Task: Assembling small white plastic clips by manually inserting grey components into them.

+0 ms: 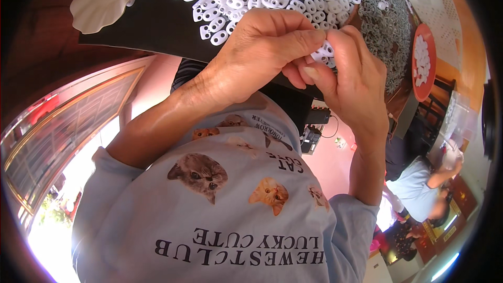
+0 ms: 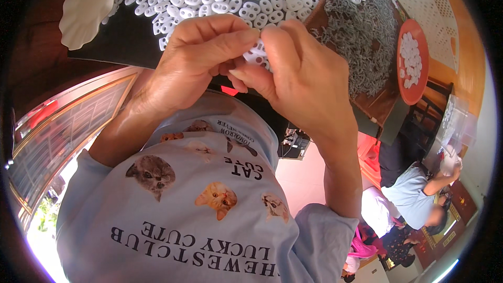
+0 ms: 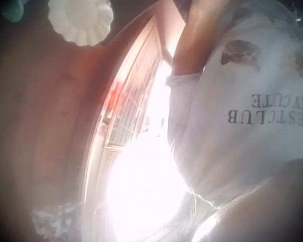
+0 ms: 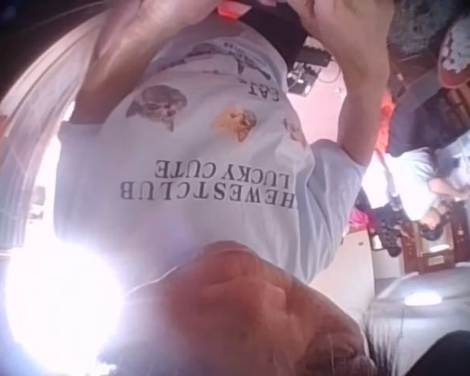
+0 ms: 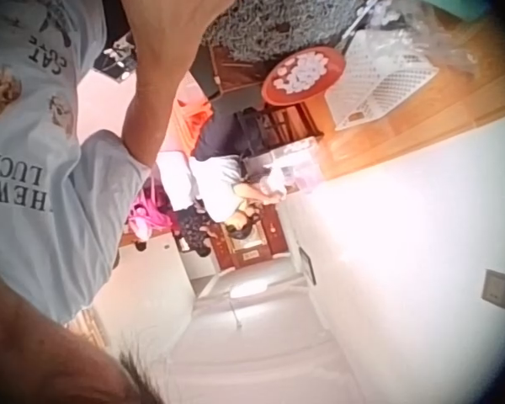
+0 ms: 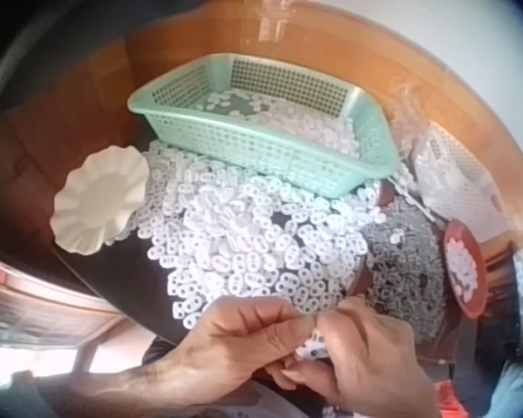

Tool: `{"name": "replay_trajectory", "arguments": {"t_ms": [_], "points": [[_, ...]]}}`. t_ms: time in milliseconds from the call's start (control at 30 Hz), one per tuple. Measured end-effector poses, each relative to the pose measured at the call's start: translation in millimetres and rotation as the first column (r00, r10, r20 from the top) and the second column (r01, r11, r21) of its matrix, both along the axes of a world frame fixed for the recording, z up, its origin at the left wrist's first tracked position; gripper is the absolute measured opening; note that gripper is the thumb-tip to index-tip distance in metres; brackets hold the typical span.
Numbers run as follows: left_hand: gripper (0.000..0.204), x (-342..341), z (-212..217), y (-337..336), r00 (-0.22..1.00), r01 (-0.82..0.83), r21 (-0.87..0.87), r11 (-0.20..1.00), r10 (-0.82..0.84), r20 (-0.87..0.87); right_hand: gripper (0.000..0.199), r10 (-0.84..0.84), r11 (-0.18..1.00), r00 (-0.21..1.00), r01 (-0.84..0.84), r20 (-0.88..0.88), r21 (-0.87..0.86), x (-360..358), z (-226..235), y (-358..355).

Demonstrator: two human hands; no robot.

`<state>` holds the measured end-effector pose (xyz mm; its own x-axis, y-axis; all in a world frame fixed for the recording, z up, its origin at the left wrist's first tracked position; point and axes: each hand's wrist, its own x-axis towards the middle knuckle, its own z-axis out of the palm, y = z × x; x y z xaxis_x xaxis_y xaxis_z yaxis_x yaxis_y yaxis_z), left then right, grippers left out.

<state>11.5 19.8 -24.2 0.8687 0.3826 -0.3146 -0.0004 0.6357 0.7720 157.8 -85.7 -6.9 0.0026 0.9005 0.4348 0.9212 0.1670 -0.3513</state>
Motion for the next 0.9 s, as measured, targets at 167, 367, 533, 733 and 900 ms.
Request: {"name": "replay_trajectory", "arguments": {"t_ms": [167,367,533,733,900], "points": [[0.019,-1.2,2.3,-1.6,1.000,0.018,0.088,0.996,-0.018,0.001,0.031,0.013,0.998,0.999,-0.010,0.039,-0.057,1.8,-1.4,-1.0],[0.018,-4.0,6.8,-1.0,0.994,0.095,0.184,0.978,-0.083,-0.071,0.031,0.064,0.995,0.997,-0.061,0.045,-0.077,1.1,-1.4,-2.7],[0.020,-5.5,9.0,4.2,0.980,0.194,0.178,0.965,-0.181,-0.087,0.030,0.088,0.986,0.995,-0.082,0.040,-0.146,-0.8,1.7,-7.1],[0.022,-5.5,9.7,3.5,0.974,0.225,0.227,0.948,-0.216,-0.066,0.032,0.085,0.993,0.996,-0.084,0.014,-0.082,-2.7,2.5,-8.3],[0.023,-1.4,12.9,4.5,0.974,0.218,0.272,0.937,-0.226,-0.003,0.033,0.076,0.995,0.997,-0.074,0.022,-0.069,1.5,3.1,-7.9]]}}
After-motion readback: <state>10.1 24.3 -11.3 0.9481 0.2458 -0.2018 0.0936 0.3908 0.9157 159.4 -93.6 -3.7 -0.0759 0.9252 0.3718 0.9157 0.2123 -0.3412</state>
